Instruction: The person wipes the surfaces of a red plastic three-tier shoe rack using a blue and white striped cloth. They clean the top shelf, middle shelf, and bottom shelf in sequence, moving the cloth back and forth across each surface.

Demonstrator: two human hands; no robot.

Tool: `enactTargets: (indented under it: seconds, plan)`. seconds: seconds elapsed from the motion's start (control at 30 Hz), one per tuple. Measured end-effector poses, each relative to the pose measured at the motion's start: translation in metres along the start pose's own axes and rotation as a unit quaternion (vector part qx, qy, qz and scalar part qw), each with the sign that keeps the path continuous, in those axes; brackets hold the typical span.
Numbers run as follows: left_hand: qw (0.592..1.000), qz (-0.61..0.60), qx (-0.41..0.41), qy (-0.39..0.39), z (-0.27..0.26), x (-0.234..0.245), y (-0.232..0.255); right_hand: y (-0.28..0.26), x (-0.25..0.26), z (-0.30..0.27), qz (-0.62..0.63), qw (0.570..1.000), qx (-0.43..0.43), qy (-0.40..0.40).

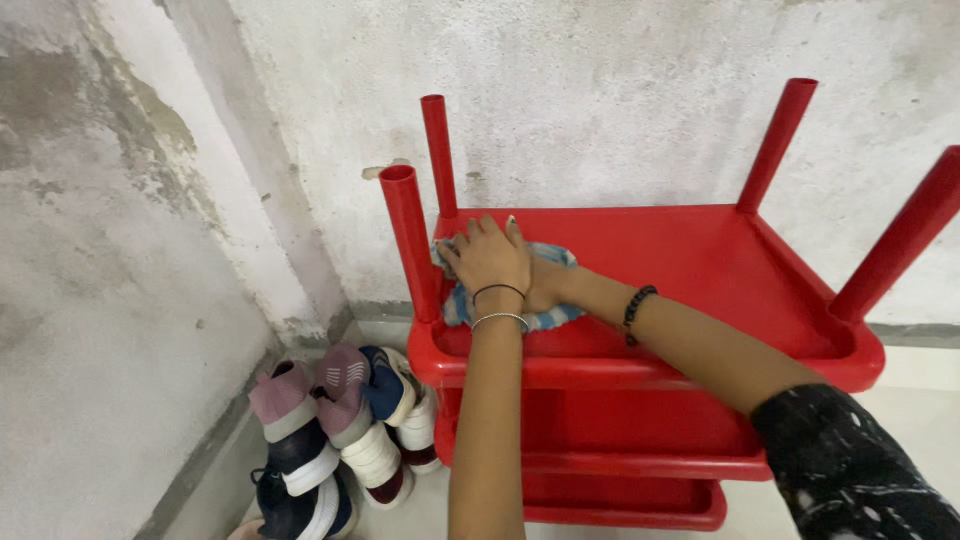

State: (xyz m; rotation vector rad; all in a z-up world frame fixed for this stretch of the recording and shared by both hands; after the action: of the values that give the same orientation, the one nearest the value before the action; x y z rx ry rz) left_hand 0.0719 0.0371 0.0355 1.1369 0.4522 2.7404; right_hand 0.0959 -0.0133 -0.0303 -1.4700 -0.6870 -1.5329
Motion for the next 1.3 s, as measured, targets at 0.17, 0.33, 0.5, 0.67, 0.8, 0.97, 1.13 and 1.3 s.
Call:
enactTargets:
  seconds: [0.17, 0.33, 0.5, 0.67, 0.8, 0.97, 1.13, 1.3]
  plan:
    - [0.998, 0.049, -0.009, 0.048, 0.001, -0.011, -0.004, 0.047, 0.022, 0.053, -0.194, 0.973, -0.117, 0.037]
    - [1.0, 0.018, 0.008, 0.013, -0.002, -0.016, -0.009, 0.08, 0.017, 0.069, -0.31, 0.923, -0.228, -0.008]
    - [0.999, -0.043, -0.021, 0.024, 0.009, 0.006, 0.007, 0.064, -0.006, 0.028, 0.012, 0.999, -0.042, 0.027]
    - [0.993, -0.103, -0.003, 0.05, 0.007, 0.026, 0.007, 0.041, -0.029, -0.016, 0.126, 0.991, 0.002, -0.048]
    - [0.996, -0.058, 0.004, -0.068, 0.008, 0.003, 0.007, 0.061, -0.027, -0.005, 0.114, 0.977, -0.141, -0.111]
    - [0.997, -0.027, -0.065, 0.037, 0.008, -0.001, 0.003, 0.067, 0.016, 0.03, 0.0, 0.994, -0.077, 0.076]
    - [0.989, -0.009, -0.077, -0.126, 0.001, -0.045, 0.001, 0.094, 0.031, 0.043, -0.143, 0.978, -0.139, 0.058]
    - [0.954, 0.06, -0.011, -0.293, -0.016, -0.065, -0.016, 0.145, 0.053, -0.023, -0.116, 0.952, -0.284, -0.012]
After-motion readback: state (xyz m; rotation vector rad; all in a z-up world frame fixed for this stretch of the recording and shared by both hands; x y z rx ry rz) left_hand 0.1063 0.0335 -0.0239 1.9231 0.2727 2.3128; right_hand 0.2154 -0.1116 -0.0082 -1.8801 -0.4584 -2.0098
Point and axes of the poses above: each hand's wrist, its own z-axis towards the middle knuckle, its own x-axis out of the back of the hand, y = z × x, the point moved 9 cm from there along z, towards the middle knuckle, and after that the axes turned 12 degrees about -x, right-handed, at the moved point
